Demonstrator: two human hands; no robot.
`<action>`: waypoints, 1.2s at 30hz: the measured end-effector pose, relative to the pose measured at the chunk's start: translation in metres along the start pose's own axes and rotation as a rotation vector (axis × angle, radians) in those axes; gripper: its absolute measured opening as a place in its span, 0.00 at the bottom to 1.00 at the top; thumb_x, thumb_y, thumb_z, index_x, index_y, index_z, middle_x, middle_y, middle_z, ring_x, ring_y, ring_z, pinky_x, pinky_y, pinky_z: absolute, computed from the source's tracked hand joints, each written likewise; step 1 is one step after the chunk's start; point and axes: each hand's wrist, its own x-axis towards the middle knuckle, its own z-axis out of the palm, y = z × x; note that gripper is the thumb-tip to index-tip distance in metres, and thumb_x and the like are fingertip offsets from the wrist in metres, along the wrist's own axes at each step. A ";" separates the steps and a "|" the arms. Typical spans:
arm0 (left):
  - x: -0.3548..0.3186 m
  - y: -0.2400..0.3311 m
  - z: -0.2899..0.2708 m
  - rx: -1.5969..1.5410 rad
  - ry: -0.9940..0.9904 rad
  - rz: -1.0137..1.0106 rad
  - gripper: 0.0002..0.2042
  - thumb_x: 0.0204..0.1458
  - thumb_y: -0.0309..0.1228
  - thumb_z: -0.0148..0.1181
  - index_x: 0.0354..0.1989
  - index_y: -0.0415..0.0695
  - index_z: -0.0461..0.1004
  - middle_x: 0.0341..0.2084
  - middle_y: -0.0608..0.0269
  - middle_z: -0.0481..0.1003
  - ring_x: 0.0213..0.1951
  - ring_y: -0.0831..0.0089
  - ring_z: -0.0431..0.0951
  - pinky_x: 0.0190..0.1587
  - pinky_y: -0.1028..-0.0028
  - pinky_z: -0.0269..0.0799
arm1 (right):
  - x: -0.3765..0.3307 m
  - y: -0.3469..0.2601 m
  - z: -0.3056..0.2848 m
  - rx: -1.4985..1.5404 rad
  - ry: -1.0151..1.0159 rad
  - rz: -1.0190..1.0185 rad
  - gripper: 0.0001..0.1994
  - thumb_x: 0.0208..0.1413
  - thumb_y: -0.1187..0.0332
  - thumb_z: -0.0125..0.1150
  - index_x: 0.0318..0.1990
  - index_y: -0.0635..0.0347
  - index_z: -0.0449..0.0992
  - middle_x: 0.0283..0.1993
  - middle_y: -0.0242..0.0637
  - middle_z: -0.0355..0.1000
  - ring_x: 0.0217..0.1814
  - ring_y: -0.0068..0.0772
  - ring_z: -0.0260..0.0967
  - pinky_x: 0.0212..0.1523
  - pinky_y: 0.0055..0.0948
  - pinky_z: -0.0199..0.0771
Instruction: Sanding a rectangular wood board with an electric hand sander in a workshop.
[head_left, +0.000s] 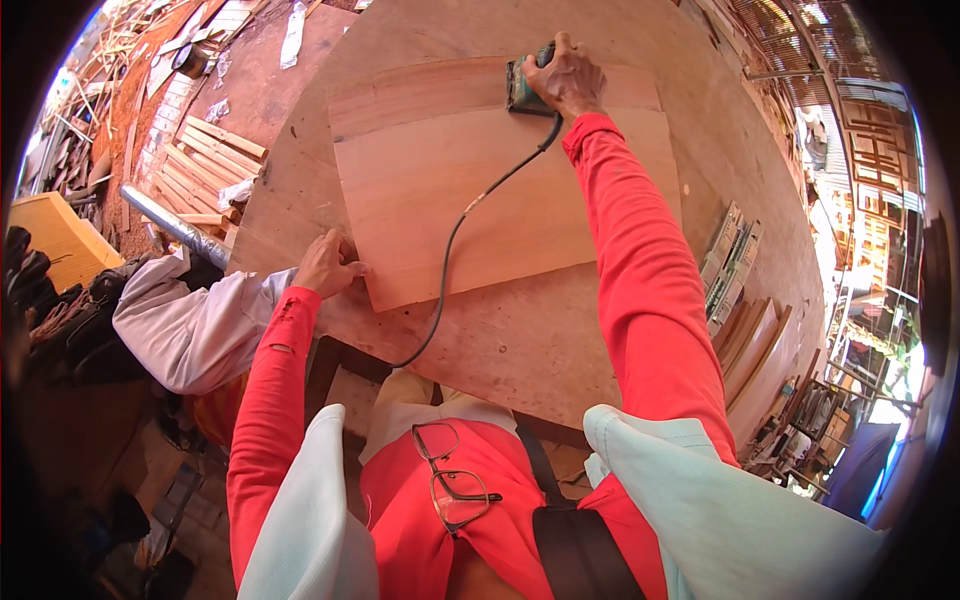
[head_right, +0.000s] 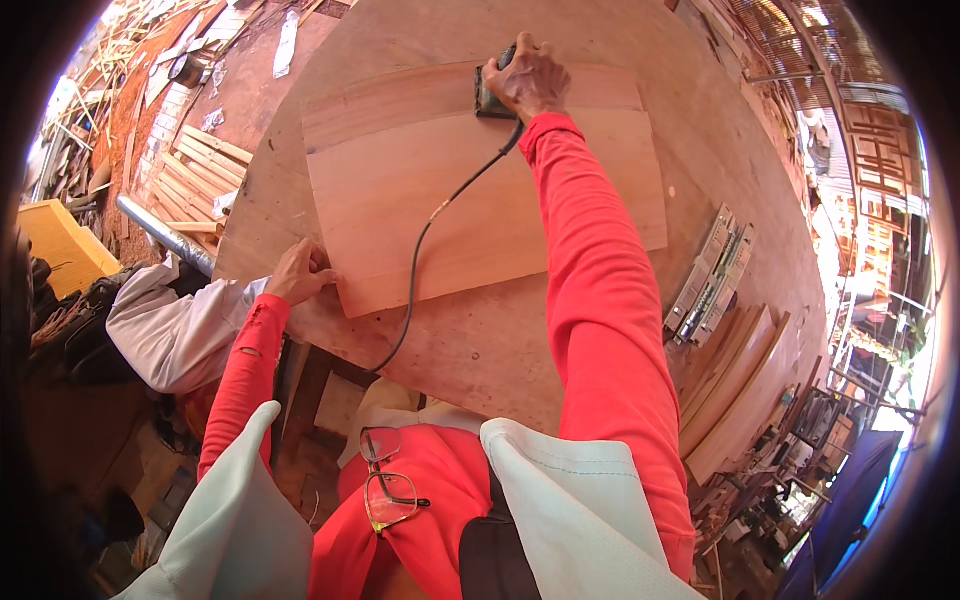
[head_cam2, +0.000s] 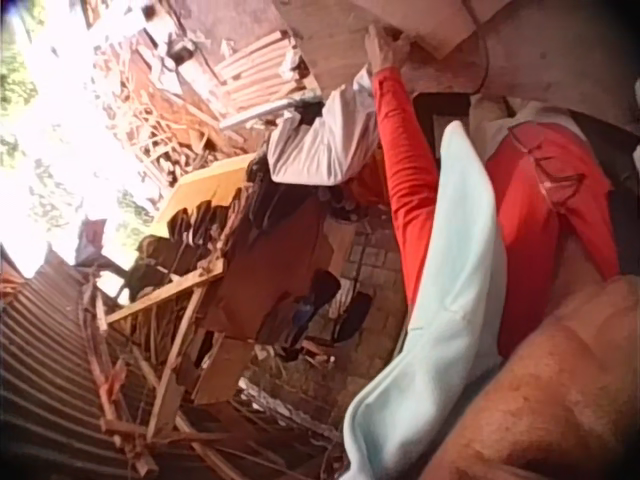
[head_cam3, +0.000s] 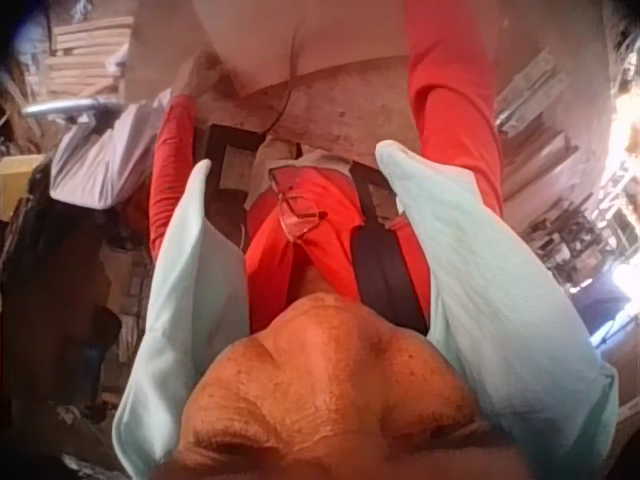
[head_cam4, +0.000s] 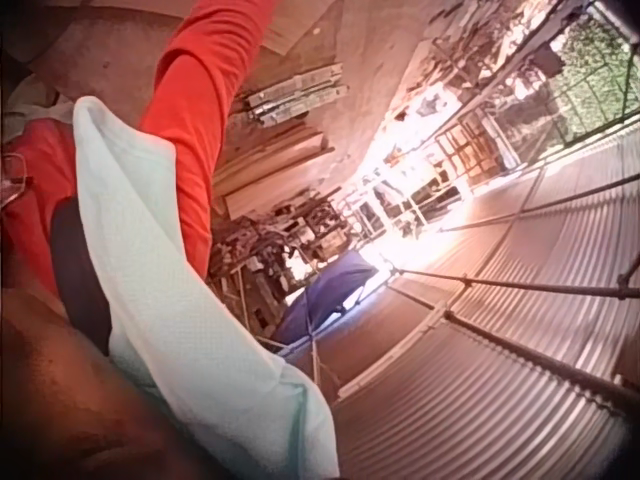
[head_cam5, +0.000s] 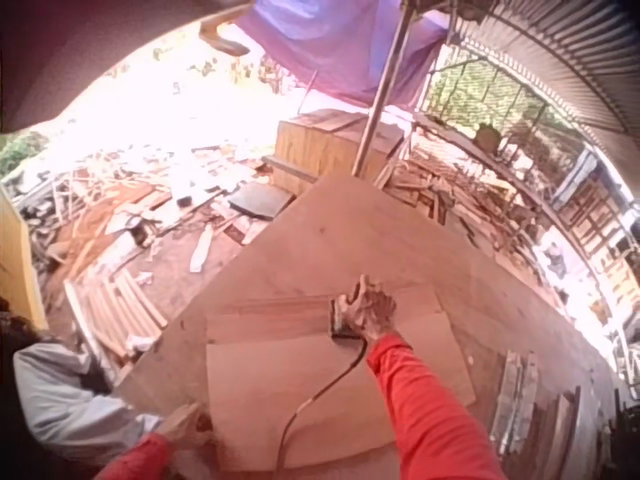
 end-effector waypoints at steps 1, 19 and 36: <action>0.000 -0.001 0.000 -0.002 0.000 0.005 0.23 0.42 0.39 0.79 0.35 0.38 0.71 0.33 0.51 0.76 0.40 0.53 0.76 0.44 0.60 0.73 | -0.006 -0.001 -0.001 0.015 0.001 -0.008 0.29 0.52 0.47 0.64 0.54 0.58 0.73 0.49 0.58 0.75 0.48 0.62 0.78 0.47 0.55 0.79; 0.003 0.015 -0.008 0.097 -0.058 -0.012 0.23 0.44 0.40 0.77 0.38 0.35 0.72 0.36 0.47 0.77 0.45 0.49 0.76 0.48 0.57 0.73 | 0.000 -0.007 0.003 -0.002 0.063 -0.033 0.29 0.51 0.46 0.63 0.53 0.59 0.73 0.50 0.57 0.75 0.49 0.62 0.78 0.48 0.55 0.79; 0.010 -0.002 0.002 0.064 -0.008 0.053 0.24 0.40 0.41 0.78 0.35 0.37 0.74 0.32 0.48 0.77 0.38 0.50 0.78 0.41 0.59 0.73 | -0.018 -0.032 0.005 0.030 0.052 -0.133 0.26 0.50 0.49 0.65 0.49 0.59 0.73 0.47 0.58 0.74 0.43 0.62 0.79 0.44 0.54 0.81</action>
